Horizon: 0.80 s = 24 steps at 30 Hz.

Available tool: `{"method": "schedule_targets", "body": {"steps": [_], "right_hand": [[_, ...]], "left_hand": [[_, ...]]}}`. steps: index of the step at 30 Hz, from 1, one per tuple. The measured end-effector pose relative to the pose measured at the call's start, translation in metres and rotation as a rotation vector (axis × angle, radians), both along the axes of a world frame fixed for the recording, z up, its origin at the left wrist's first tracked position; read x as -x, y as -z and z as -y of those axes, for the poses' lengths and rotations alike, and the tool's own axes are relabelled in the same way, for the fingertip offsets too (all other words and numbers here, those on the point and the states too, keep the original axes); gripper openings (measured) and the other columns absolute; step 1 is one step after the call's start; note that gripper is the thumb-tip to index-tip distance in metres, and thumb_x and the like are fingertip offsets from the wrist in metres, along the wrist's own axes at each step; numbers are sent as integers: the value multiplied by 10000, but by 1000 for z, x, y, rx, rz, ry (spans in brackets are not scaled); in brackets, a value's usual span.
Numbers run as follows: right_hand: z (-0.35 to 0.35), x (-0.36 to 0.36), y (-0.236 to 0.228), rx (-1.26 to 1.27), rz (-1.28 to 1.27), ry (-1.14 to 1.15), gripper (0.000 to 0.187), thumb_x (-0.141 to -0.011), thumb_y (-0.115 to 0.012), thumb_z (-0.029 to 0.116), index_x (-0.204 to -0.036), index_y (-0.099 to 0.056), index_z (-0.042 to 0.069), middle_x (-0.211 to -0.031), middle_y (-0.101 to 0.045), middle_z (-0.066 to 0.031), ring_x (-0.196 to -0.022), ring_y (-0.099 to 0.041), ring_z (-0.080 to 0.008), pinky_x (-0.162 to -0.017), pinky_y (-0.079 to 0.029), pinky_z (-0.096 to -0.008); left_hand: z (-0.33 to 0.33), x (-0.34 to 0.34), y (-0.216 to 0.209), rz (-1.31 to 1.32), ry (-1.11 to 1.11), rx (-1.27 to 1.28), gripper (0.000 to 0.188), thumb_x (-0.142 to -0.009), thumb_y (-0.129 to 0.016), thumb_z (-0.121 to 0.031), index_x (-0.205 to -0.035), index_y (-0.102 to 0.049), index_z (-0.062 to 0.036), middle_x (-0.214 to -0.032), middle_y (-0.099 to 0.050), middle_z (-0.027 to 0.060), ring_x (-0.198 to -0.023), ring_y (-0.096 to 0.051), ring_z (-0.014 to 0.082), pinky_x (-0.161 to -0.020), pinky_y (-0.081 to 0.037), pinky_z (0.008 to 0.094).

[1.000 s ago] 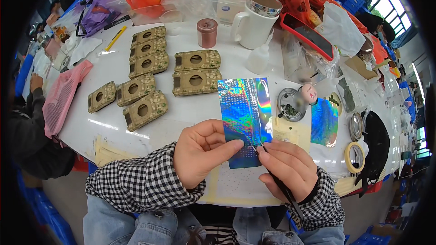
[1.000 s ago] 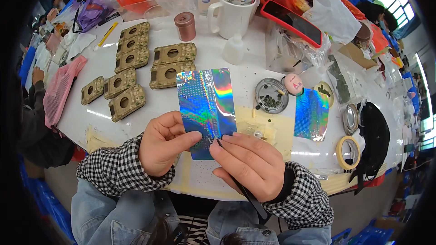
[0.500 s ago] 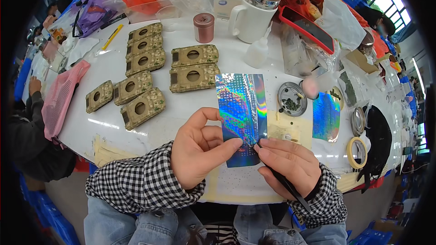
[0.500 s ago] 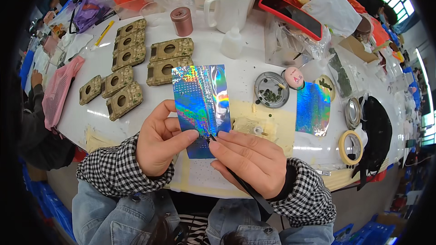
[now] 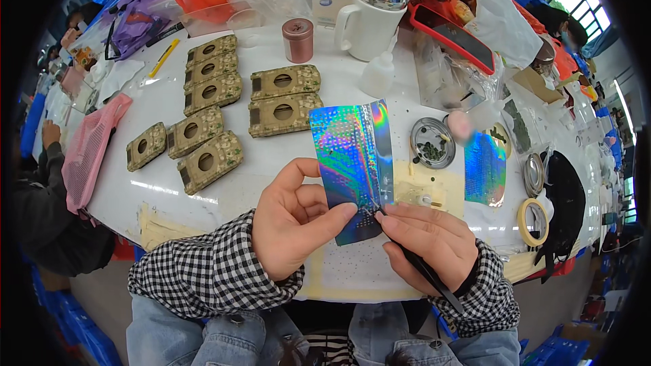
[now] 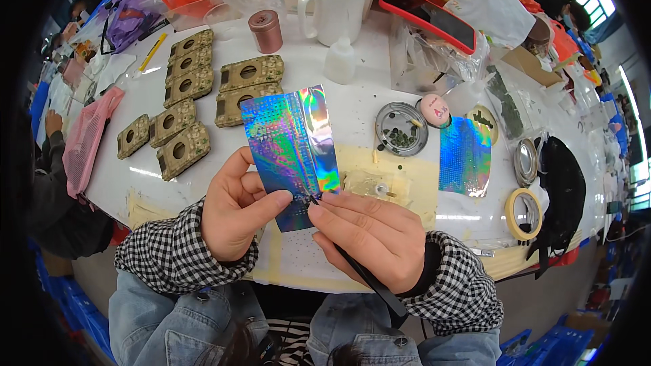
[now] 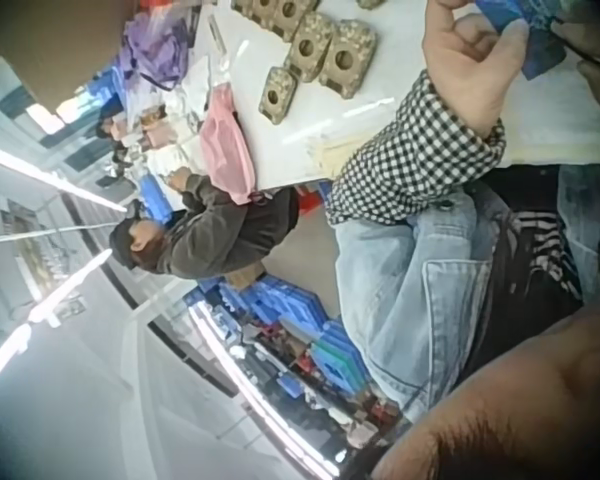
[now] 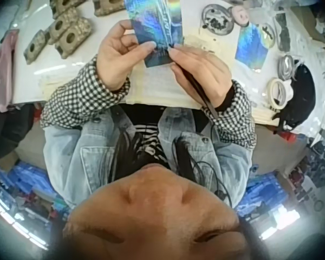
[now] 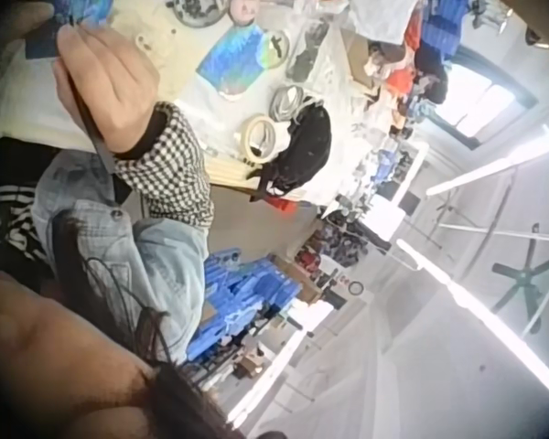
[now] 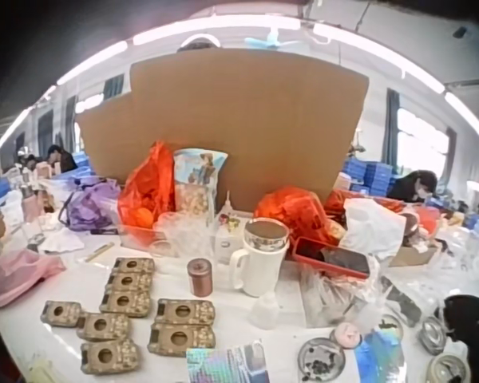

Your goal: The recorder is using a stylus tool to mark or score sheets of holographic foil on a workbench.

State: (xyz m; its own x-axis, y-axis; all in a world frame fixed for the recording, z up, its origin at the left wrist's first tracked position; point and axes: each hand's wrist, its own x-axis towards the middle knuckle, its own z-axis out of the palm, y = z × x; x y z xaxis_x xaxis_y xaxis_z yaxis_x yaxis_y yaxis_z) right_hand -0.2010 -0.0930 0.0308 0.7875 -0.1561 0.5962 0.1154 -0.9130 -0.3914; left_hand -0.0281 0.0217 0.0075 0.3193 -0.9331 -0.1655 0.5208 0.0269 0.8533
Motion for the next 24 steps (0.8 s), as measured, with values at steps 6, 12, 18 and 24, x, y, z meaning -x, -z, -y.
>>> {"method": "schedule_targets", "body": {"steps": [6,12,18,24], "right_hand": [[-1,-1,0,-6,-3,16,341,-689,-736,-35,-1019,-648,-37,-904,-684,-134,-873,-693,-272,-756,-579,-338],[-5,0,0,-46,10,44,345,-688,-728,-47,-1023,-647,-32,-897,-682,-152,-828,-694,-267,-718,-583,-326],[-6,0,4,-63,39,41,349,-687,-726,-53,-1025,-643,-30,-898,-679,-156,-804,-694,-264,-698,-583,-321],[-7,0,3,-59,41,30,344,-688,-727,-50,-1022,-646,-30,-927,-674,-164,-808,-694,-269,-701,-583,-322]], "left_hand": [[-1,1,1,39,3,2,392,-854,-624,48,-1176,-407,-5,-966,-687,103,-880,-641,105,-783,-508,225],[-1,1,2,8,17,4,392,-859,-619,47,-1179,-399,0,-970,-688,109,-887,-644,115,-792,-509,233],[0,0,5,-57,43,0,386,-871,-611,38,-1192,-398,16,-980,-688,127,-894,-654,126,-805,-514,248],[0,1,4,-100,44,-15,373,-875,-607,38,-1191,-411,12,-986,-691,126,-894,-659,129,-798,-518,252]]}}
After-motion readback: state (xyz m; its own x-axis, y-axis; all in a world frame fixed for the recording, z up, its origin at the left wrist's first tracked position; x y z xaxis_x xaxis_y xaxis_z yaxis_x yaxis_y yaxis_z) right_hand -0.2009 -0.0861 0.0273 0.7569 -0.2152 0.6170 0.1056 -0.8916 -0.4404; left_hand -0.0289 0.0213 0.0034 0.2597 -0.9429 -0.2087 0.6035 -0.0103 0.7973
